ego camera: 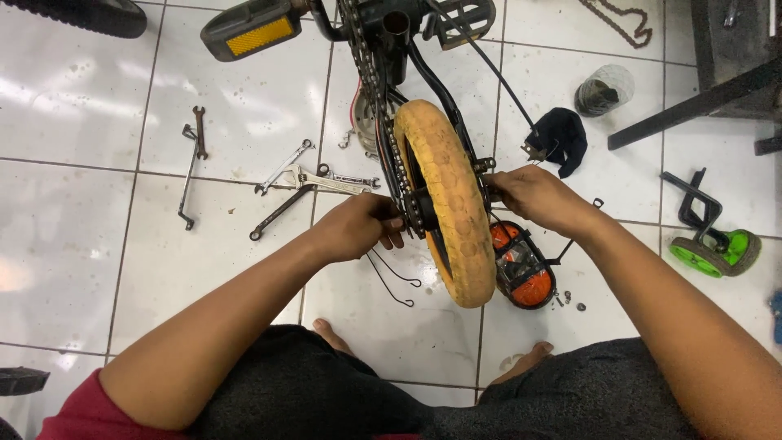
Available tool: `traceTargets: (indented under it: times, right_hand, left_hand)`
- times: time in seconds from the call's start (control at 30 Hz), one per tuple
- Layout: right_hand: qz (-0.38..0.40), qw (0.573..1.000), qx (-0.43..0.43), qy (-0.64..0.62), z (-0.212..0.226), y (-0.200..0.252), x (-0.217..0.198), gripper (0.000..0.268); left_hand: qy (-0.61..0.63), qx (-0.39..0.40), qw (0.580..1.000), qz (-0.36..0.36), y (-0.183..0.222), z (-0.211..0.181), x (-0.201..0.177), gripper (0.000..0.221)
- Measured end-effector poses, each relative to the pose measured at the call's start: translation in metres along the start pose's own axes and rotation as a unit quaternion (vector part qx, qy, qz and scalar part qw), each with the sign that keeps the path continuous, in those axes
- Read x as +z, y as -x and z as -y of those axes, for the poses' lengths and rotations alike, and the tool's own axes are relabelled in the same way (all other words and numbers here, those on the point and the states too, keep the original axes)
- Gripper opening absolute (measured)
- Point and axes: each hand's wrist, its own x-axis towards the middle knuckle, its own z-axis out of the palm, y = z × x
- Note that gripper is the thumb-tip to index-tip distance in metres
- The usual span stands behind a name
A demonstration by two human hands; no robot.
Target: Installing a plastic chain guard onto a small bicycle by aligning it with the rear wheel and frame.
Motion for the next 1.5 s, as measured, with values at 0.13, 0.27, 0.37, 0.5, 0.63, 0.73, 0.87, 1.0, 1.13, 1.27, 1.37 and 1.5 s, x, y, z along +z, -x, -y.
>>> traceTargets:
  times: [0.13,0.27,0.37,0.5,0.63,0.73,0.87,1.0,1.13,1.27,1.37,1.5]
  right_hand:
    - [-0.030,0.988,0.000,0.152,-0.005,0.001,0.007,0.046]
    - [-0.007,0.975,-0.060,0.214,-0.009,0.008,-0.001,0.047]
    - [-0.002,0.982,-0.087,0.166,-0.016,0.005,-0.001,0.046]
    - [-0.004,0.991,-0.068,0.117,-0.020,0.008,0.001,0.048]
    - [-0.004,0.997,-0.053,0.047,-0.035,-0.002,0.002,0.050]
    - [0.016,0.998,-0.049,-0.025,-0.036,-0.004,0.005,0.052]
    - [0.015,0.999,-0.034,-0.003,-0.028,-0.002,0.004,0.053]
    - [-0.025,0.995,-0.038,0.087,-0.017,0.012,0.003,0.054]
    - [-0.052,0.994,-0.037,0.084,-0.018,0.009,-0.005,0.050]
    - [-0.082,0.991,-0.053,0.094,-0.027,0.001,-0.019,0.050]
    - [-0.101,0.987,-0.063,0.105,-0.045,-0.009,-0.032,0.047]
    - [-0.110,0.988,-0.068,0.088,-0.044,-0.006,-0.045,0.048]
  left_hand:
    - [-0.002,0.003,1.000,-0.009,-0.002,0.001,0.000,0.027]
    - [-0.016,0.019,1.000,-0.002,-0.001,0.005,0.002,0.026]
    - [-0.021,0.020,1.000,0.000,0.002,0.000,0.000,0.026]
    - [-0.024,0.022,0.999,0.005,-0.002,0.004,0.000,0.026]
    - [-0.029,0.025,0.999,-0.003,-0.001,0.002,0.001,0.025]
    - [-0.022,0.025,0.999,-0.005,0.002,0.001,0.001,0.025]
    - [-0.009,0.035,0.999,-0.008,0.000,0.000,0.001,0.026]
    - [-0.017,0.047,0.999,-0.021,0.003,-0.003,0.007,0.027]
    - [-0.007,0.038,0.998,-0.041,-0.007,-0.009,0.020,0.028]
    - [-0.038,0.058,0.996,-0.053,-0.019,-0.020,0.031,0.028]
    - [-0.050,0.073,0.995,-0.055,-0.030,-0.027,0.040,0.028]
    - [-0.065,0.075,0.993,-0.058,-0.044,-0.037,0.046,0.032]
